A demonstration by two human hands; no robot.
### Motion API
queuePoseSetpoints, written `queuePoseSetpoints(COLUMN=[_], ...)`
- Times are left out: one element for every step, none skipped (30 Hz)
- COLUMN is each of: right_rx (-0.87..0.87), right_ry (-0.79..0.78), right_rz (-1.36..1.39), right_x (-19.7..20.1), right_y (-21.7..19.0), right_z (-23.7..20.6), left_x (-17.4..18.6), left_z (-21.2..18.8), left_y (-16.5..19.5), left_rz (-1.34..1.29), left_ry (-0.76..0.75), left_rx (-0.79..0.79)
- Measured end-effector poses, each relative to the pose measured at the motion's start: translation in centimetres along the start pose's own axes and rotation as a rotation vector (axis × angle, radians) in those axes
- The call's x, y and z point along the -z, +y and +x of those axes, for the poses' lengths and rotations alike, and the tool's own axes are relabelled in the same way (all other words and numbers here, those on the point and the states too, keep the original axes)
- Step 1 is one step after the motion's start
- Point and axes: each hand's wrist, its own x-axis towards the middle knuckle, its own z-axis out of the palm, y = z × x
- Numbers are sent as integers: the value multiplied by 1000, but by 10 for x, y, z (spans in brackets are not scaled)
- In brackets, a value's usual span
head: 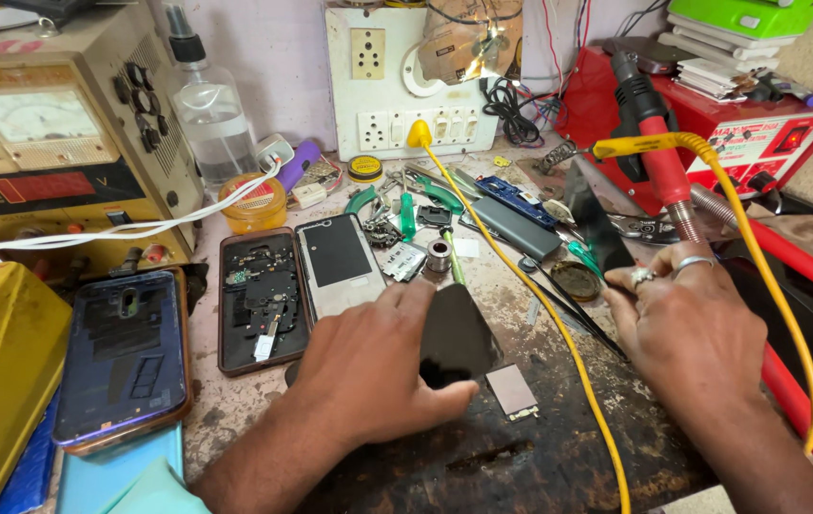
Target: The person uses a screwdriver to work on a disassembled smartphone on a cluttered repair bench, then picks up a replacement screen panel, peels its protective film, and aligns and presses the new screen onto the phone frame, handling the panel and phone repeatedly to fit it.
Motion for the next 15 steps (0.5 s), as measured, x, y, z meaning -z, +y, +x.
queuePoseSetpoints(right_rx=[-16,-32,-47,-8,29,65,89,113,139,157,178,198,216,232,246], right_ry=[-40,-84,-128,-154,-183,-213,-260,-304,-347,-330,-315,-301,-312,-324,-336], right_rz=[43,86,126,187,248,307,280,253,226,272,316,360,386,412,440], right_x=[1,2,3,3,2,2,2,2,2,2,4,5,6,7,7], right_y=[-2,-5,-8,-12,-17,-21,-25,-30,-35,-39,-39,-40,-40,-40,-39], right_z=[0,-3,-4,-2,0,1,1,1,2,1,-1,-4,-6,-8,-9], left_x=[-1,-2,-4,-5,-5,-6,-6,-6,-6,-5,-3,-3,-2,-1,-1], left_z=[0,0,2,3,4,4,3,2,1,0,-1,-2,-2,-2,-2], left_y=[-2,-3,-3,-4,-4,-3,-3,-3,-3,-6,-6,-7,-8,-9,-9], left_rz=[10,19,25,33,40,46,54,52,51,51,52,52,53,56,61], left_ry=[-13,8,28,48,33,17,3,7,11,15,16,16,16,20,22], left_rx=[-8,-29,-52,-76,-68,-62,-56,-66,-74,-79,-84,-90,-96,-105,-115])
